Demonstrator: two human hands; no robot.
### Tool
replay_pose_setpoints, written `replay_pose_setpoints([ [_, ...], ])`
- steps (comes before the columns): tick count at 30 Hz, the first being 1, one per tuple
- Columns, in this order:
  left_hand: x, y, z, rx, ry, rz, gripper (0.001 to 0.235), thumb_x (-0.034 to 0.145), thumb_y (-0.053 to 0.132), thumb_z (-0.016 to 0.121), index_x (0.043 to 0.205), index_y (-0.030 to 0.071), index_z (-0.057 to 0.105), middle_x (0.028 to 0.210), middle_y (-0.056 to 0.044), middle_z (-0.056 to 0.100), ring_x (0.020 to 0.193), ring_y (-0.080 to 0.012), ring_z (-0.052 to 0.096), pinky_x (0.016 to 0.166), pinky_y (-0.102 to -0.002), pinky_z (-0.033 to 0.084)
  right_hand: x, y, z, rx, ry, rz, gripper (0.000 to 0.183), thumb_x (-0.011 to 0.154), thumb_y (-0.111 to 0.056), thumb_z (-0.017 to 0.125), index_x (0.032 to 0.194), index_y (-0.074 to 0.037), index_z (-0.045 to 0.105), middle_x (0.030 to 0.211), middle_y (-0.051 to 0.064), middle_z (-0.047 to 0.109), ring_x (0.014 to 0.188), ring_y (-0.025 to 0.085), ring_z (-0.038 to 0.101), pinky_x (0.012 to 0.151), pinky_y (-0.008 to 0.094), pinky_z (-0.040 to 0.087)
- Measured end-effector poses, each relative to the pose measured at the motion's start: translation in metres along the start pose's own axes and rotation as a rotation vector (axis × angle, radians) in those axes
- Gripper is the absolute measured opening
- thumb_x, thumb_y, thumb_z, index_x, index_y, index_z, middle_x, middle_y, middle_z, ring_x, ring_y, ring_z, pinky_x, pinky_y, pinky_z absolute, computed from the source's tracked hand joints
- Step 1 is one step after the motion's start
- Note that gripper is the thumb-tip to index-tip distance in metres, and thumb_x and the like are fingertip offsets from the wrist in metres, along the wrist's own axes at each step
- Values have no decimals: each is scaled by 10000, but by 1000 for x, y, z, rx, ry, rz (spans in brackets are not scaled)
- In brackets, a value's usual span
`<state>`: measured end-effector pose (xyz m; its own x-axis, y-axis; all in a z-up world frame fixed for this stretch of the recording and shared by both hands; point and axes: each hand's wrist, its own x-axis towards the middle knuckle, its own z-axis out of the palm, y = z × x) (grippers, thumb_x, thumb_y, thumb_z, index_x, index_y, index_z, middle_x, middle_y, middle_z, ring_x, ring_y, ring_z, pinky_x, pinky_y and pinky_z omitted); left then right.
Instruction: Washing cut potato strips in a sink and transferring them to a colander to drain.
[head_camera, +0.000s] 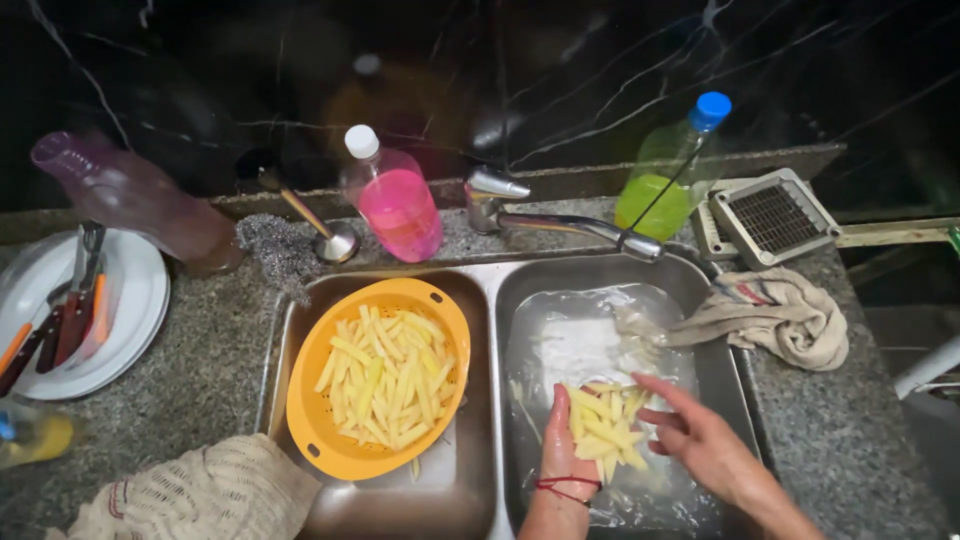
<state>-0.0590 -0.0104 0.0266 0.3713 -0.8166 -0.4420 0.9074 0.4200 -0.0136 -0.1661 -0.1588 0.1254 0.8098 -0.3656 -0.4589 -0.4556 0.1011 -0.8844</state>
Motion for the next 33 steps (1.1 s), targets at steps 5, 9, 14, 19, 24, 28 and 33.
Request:
replay_pose_setpoints([
  [5, -2, 1, 15, 21, -11, 41, 643, 942, 627, 500, 1244, 67, 598, 1220, -182, 685, 1107, -408, 670, 906, -619, 549, -17, -19, 14, -602, 445, -240, 297, 874, -164, 737, 1165, -220, 725, 1132, -5, 712, 983, 166, 693, 763, 303, 621],
  [9, 1, -2, 3, -20, -15, 18, 672, 920, 632, 493, 1250, 54, 584, 1247, -193, 681, 1147, -400, 653, 993, -596, 548, -27, -51, 57, -969, 259, -507, 473, 717, -258, 807, 1182, -218, 734, 1135, 59, 683, 998, 294, 668, 780, 380, 559],
  [14, 9, -7, -11, 93, -25, 38, 719, 977, 616, 499, 1372, 23, 591, 1365, -196, 666, 1251, -316, 638, 1108, -451, 506, -4, -24, 48, -1171, 204, -503, 245, 850, -269, 730, 1092, -230, 728, 941, 1, 720, 935, 209, 678, 825, 376, 533],
  [19, -4, -1, 6, 13, -87, 24, 721, 1018, 628, 470, 1449, 51, 480, 1393, -211, 610, 1228, -413, 612, 1010, -587, 523, 9, -13, 6, -54, 272, -106, 291, 948, -170, 644, 1227, -95, 681, 963, 67, 721, 817, 142, 674, 797, 322, 553],
  [24, -10, 5, 18, -62, -112, -69, 767, 975, 635, 418, 1526, 103, 426, 1460, -191, 602, 1240, -486, 615, 924, -658, 535, 15, -47, 16, 106, 302, -134, 372, 956, -193, 594, 1313, -98, 636, 1152, 47, 692, 914, 143, 605, 857, 313, 507],
  [28, 32, -13, -61, -246, -205, -80, 610, 1117, 508, 401, 1547, 76, 430, 1478, -219, 545, 1293, -457, 585, 1031, -624, 530, 19, -77, 64, -980, 129, -176, 416, 850, -266, 717, 1242, -144, 647, 1122, 125, 665, 1045, 290, 645, 849, 387, 534],
  [33, 26, -1, -45, -327, -182, -16, 501, 1210, 375, 395, 1536, -1, 452, 1521, -230, 535, 1408, -434, 565, 1159, -586, 536, 50, -73, 56, -1054, -16, 63, 384, 944, -405, 684, 1178, -106, 630, 1107, 154, 734, 1076, 316, 678, 888, 397, 533],
])
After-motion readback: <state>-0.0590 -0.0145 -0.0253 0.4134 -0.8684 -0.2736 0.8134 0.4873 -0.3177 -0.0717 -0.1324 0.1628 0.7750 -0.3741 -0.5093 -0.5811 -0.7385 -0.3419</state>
